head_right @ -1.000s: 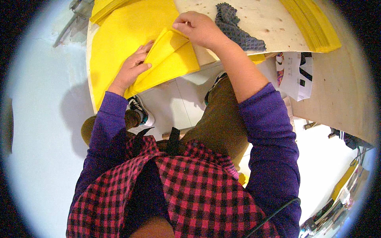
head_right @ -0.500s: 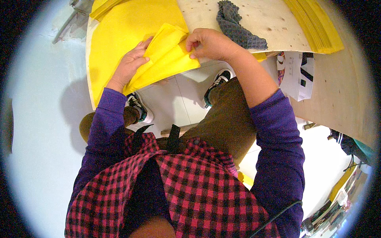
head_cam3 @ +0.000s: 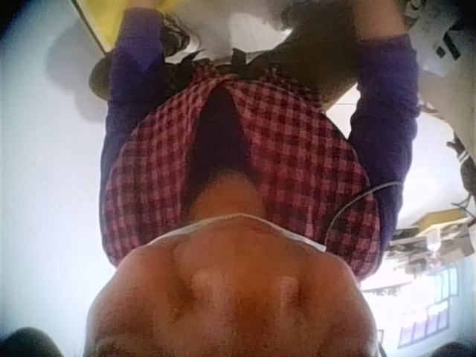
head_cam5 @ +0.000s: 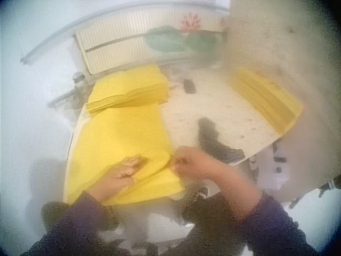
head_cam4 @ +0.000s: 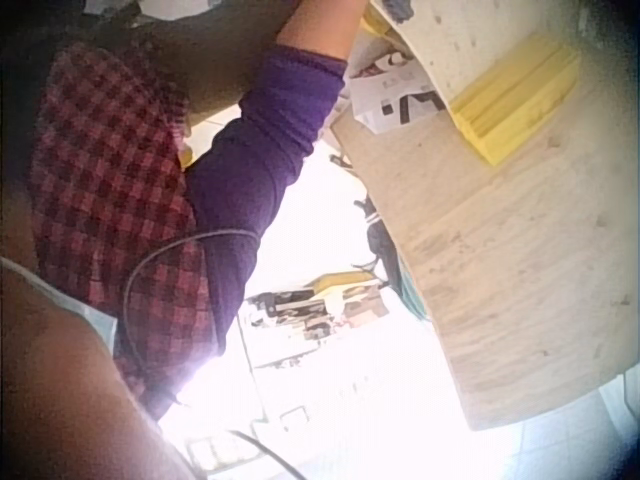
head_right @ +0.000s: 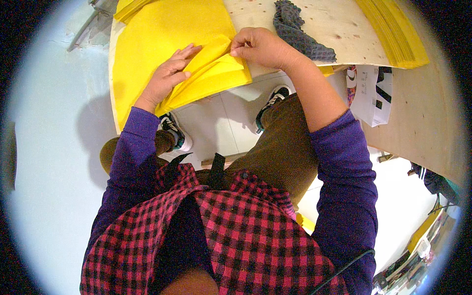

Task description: The person folds multiple yellow sheets on a wooden workbench, aligning edges and pressing creases with both hands. They repeatedly pick up, fold, and stack the sheets, occasionally smoothing the folds before moving to the next sheet.

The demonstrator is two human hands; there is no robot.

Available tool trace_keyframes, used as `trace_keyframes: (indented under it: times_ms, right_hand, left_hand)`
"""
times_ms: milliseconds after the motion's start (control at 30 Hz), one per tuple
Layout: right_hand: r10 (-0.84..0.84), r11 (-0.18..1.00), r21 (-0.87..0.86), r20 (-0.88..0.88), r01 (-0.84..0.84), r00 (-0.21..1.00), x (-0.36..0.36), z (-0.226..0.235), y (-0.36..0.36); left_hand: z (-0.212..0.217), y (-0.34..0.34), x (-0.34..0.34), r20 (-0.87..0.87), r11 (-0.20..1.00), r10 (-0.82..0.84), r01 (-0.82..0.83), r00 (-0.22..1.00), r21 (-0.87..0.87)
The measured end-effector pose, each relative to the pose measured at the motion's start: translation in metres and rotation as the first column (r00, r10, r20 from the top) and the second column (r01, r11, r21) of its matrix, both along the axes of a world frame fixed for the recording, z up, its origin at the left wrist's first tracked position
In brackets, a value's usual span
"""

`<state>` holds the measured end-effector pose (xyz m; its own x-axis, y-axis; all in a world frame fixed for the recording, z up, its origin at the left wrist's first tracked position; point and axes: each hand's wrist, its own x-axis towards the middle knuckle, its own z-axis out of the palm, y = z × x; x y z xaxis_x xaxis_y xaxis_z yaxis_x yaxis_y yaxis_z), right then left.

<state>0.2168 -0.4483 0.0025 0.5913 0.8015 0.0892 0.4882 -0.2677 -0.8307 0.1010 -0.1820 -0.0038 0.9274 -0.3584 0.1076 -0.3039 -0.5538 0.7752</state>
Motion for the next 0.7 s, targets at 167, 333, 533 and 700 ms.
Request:
trace_keyframes:
  times_ms: [167, 333, 533, 700]
  right_hand:
    - [-0.014, 1.000, 0.013, 0.082, 0.013, 0.997, 0.001, 0.005, 0.002]
    - [-0.037, 0.999, 0.025, 0.063, 0.035, 0.997, 0.002, 0.008, 0.010]
    - [-0.054, 0.992, -0.106, 0.073, 0.062, 0.996, 0.005, 0.011, 0.016]
    - [-0.075, 0.990, -0.115, 0.075, 0.083, 0.994, 0.006, 0.011, 0.018]
  left_hand:
    - [0.001, -0.003, -0.003, 0.047, 0.998, -0.018, 0.021, 0.999, -0.052]
    - [0.004, -0.005, -0.003, 0.066, 1.000, -0.016, 0.015, 0.998, 0.024]
    - [0.002, -0.003, -0.002, 0.081, 0.993, -0.033, 0.024, 0.996, 0.112]
    - [-0.002, -0.003, -0.002, 0.024, 1.000, 0.000, 0.000, 1.000, -0.015]
